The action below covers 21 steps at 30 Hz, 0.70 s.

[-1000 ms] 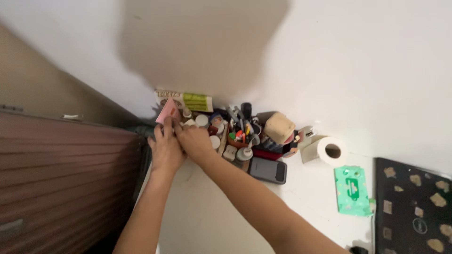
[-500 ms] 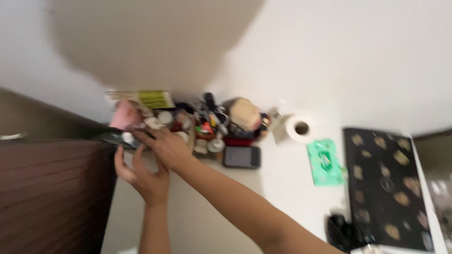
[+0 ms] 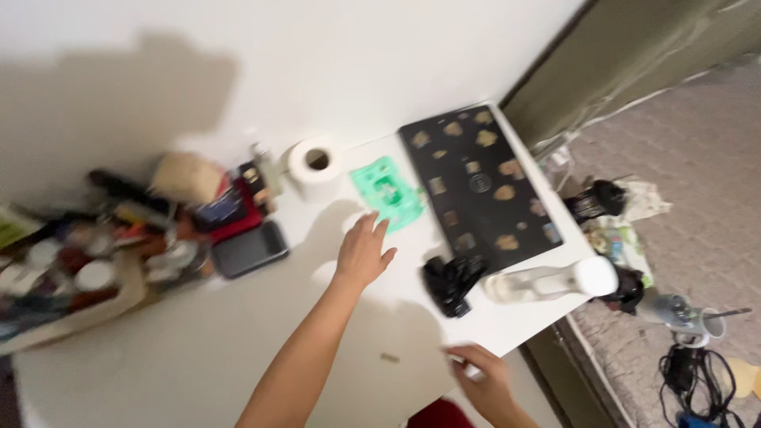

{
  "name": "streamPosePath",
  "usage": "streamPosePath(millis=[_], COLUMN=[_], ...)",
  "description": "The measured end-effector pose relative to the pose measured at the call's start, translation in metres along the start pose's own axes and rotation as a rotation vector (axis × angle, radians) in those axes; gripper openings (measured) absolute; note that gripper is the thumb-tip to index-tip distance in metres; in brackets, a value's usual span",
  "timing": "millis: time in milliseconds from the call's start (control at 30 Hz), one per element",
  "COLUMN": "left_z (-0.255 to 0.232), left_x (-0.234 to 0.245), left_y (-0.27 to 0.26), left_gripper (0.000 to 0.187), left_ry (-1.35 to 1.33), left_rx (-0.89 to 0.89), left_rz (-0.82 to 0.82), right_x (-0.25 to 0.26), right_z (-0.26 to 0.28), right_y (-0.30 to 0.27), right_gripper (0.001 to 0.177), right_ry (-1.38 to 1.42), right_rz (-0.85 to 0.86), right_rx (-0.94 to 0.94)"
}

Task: The person organizes a cluttered desk by picking up small items, placing them into a red jewelry box, and arranging various containers and objects on the surface. They handle a roll of toilet paper and other miscellaneous items, moving them around to tidy the workspace.

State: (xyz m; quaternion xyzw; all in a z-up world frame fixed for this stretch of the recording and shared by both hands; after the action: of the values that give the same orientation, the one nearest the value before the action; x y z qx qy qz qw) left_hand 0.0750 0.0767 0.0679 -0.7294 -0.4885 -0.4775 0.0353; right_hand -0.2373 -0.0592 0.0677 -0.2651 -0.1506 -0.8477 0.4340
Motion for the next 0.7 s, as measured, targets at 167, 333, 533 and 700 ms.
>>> streamPosePath(millis=[167,333,533,700], left_z=[0.014,0.049,-0.054,-0.103], left_x=[-0.120,-0.170,-0.109,-0.128], left_y=[0.054,0.066,0.134,0.134], left_gripper=[0.077,0.047,0.053,0.095], left_ry=[0.339,0.547,0.152,0.239], left_rx=[0.071,0.072,-0.121,-0.102], left_rz=[0.270,0.192,-0.020,0.273], right_x=[0.082,0.142,0.179,0.168], right_z=[-0.140,-0.147,-0.058,-0.003], right_y=[-0.021,-0.020,0.073,0.151], right_gripper=[0.039,0.045,0.115,0.123], right_ry=[-0.049,-0.069,0.229,0.291], right_rz=[-0.439,-0.367,-0.152,-0.037], right_rx=[-0.523,-0.561,-0.092,0.318])
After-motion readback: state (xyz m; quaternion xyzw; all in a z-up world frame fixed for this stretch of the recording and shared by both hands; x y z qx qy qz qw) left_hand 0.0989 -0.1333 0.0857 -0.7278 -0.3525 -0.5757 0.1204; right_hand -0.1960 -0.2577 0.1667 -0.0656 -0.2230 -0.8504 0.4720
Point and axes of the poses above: each hand's wrist, its own y-axis towards the middle knuckle, its own x-axis out of the back of the hand, z = x × y, the point moved 2 cm from there along y, towards the middle knuckle, and after that the axes turned 11 degrees about -z, right-handed, at the moved point
